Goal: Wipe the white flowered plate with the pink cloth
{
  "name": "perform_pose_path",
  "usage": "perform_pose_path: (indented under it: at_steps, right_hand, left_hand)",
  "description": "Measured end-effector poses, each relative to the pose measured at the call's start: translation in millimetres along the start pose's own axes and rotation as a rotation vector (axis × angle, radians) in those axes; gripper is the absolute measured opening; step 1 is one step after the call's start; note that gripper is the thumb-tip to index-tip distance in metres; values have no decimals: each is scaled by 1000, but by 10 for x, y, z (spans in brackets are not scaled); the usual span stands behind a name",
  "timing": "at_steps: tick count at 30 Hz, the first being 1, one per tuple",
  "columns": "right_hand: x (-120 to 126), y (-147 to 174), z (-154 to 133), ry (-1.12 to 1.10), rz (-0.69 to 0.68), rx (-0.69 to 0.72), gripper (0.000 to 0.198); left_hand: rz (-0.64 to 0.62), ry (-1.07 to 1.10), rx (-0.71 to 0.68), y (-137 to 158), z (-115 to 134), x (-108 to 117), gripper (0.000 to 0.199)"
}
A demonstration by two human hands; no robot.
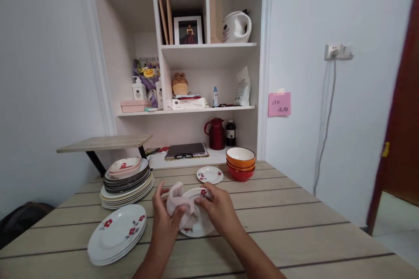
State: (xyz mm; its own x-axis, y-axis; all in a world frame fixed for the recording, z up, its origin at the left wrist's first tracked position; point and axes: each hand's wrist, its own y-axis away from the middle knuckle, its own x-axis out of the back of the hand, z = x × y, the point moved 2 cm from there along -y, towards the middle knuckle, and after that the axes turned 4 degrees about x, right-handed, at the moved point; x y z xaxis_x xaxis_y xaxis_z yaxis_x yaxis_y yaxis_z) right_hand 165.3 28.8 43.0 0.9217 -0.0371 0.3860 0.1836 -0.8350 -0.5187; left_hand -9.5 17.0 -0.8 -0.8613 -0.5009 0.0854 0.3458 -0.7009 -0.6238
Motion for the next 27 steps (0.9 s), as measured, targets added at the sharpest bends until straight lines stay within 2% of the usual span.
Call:
perform_pose_path:
  at_steps: [4, 6, 10, 12, 16, 18, 21, 25, 27]
  right_hand:
    - [-14, 2, -6, -28, -10, -6, 11]
    - [-18, 4, -20, -46, -11, -19, 11]
    - [-13, 4, -38, -70, -6, -52, 13]
    - [-7, 1, -26, -56, -4, -54, 12]
    - [-16, -5, 39, 4, -3, -37, 10]
    - [-30, -5, 71, 29, 5, -28, 9]
    - [-44, -1, 95, 87, 28, -14, 9]
    - [-38, 8, 66, 112, 56, -5, 9]
    - [-35, 16, 27, 100, 51, 13, 9]
  left_hand:
    - [64, -125, -111, -3, 91, 50, 52]
    - [52, -118, -105, 3, 115, 71, 48]
    - [-156, -23, 41, 35, 95, 55, 56]
    - [-191, -29, 77, 45, 77, 39, 60]
    - [-57, -122, -47, 19, 80, 31, 67]
    - [-32, -172, -108, 3, 96, 28, 56]
    - [-100, -204, -141, -5, 129, 23, 39]
    - [-230, -138, -130, 12, 163, 21, 34]
    - [-244, -106, -95, 23, 167, 25, 32]
